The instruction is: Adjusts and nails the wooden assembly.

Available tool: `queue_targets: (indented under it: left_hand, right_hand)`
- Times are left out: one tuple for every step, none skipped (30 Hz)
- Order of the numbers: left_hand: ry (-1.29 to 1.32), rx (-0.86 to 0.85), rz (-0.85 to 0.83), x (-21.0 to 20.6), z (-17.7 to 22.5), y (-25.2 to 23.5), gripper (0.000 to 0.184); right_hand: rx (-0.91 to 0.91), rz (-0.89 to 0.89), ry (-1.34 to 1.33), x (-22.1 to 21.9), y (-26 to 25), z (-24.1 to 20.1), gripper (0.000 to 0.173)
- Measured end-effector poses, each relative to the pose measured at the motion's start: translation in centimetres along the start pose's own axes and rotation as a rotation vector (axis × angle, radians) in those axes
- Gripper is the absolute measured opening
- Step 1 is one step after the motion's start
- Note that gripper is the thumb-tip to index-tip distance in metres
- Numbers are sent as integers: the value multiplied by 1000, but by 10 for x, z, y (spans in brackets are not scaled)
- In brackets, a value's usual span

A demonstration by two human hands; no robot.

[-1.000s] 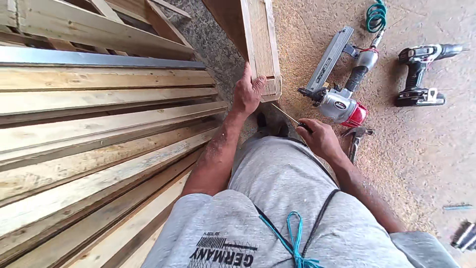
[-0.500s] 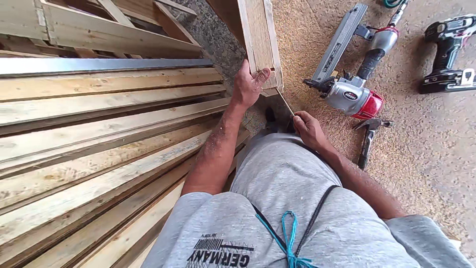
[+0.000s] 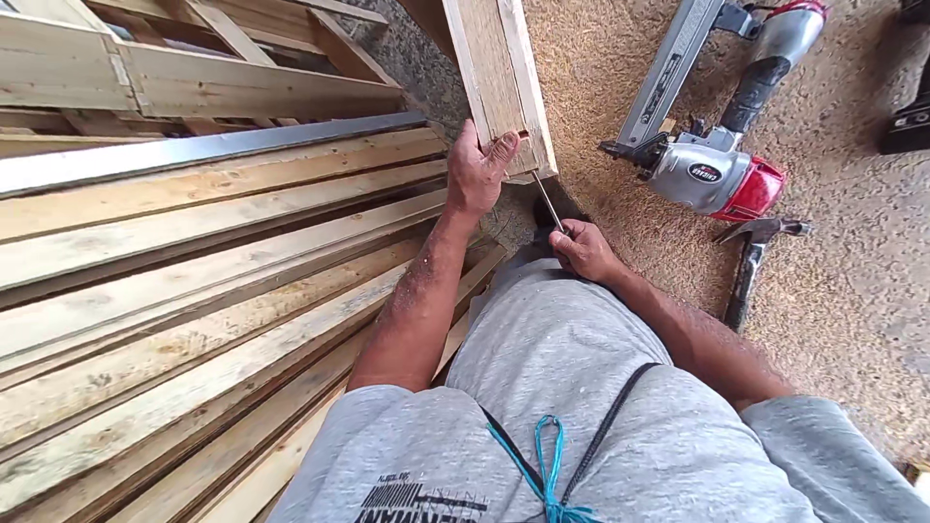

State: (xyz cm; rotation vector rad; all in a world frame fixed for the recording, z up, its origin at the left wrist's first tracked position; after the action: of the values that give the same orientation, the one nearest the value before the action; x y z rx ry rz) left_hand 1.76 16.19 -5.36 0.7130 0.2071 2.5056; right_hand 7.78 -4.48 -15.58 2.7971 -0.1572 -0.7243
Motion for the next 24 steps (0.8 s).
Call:
queue_targets:
  left_hand:
    - [11,-3,-4,-1,1,0,60]
    - [23,-9,-6,-2,2,0,59]
    - [33,-12,-8,-2,2,1,59]
    - [42,-13,-9,-2,3,1,58]
    - [51,-13,-10,-1,3,1,57]
    - [59,-11,-11,-1,2,1,57]
    - [63,-8,-10,-1,2,1,57]
    - [67,-5,-11,-2,1,1,56]
    - [68,-2,-11,-2,1,1,56]
    - [69,-1,-10,-1,1,1,55]
    - [68,3,-11,-1,2,0,54]
    - [62,7,-10,-1,3,0,53]
    - [55,13,-6,-1,2,0,53]
    - [54,21,-9,-1,1,0,51]
    - [63,26,-14,-1,1,0,51]
    - [75,31,-21,0,0,0,50]
    - [82,29,-23,0,0,0,51]
    - [83,24,-23,0,0,0,52]
    - [79,20,-23,0,0,0,53]
    - [69,18,-19,-1,0,2,54]
    - [44,23,-8,-2,0,6,55]
    - [3,35,5,-2,0,10,57]
    - [-29,36,16,-2,-1,13,59]
    - [-50,33,18,-2,-2,15,63]
  right_hand:
    - [18,5,39,6,-5,6,33]
    - [33,3,69,10,-9,11,33]
    - [47,0,97,14,-13,14,33]
    - [66,0,127,18,-16,16,33]
    - [90,1,160,22,-19,17,33]
    - [113,1,189,26,-22,18,33]
    - [134,0,217,30,-25,18,33]
    - [154,-1,243,33,-27,18,34]
    - [175,-4,262,36,-29,18,34]
    - [194,-6,280,38,-32,18,34]
    - [211,-10,302,40,-35,18,34]
    - [221,-16,325,42,-38,17,34]
    - [214,-21,360,44,-40,16,34]
    - [200,-18,416,45,-40,13,34]
    - [168,-7,508,48,-38,8,36]
    - [118,10,636,51,-33,-1,38]
    - [59,26,796,54,-25,-12,41]
    - [-7,34,963,58,-14,-23,44]
    - [-76,35,1111,62,2,-32,45]
    - [-137,34,1231,68,21,-37,44]
    - [-167,47,1324,77,41,-40,41]
    - [-179,70,1400,87,63,-42,37]
    - [-206,93,1456,100,84,-42,34]
    - [-232,109,1503,112,104,-41,31]
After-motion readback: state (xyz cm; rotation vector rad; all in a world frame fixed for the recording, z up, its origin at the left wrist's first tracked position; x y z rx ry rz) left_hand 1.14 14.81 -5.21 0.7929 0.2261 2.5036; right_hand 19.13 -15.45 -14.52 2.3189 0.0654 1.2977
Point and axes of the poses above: each hand's wrist, its own y-axis away from the middle knuckle, its own x-axis out of the back of the hand, z = x × y, the point moved 9 cm from there along -y, towards the middle knuckle, and after that the axes turned 8 degrees about x, right-handed, at the moved point
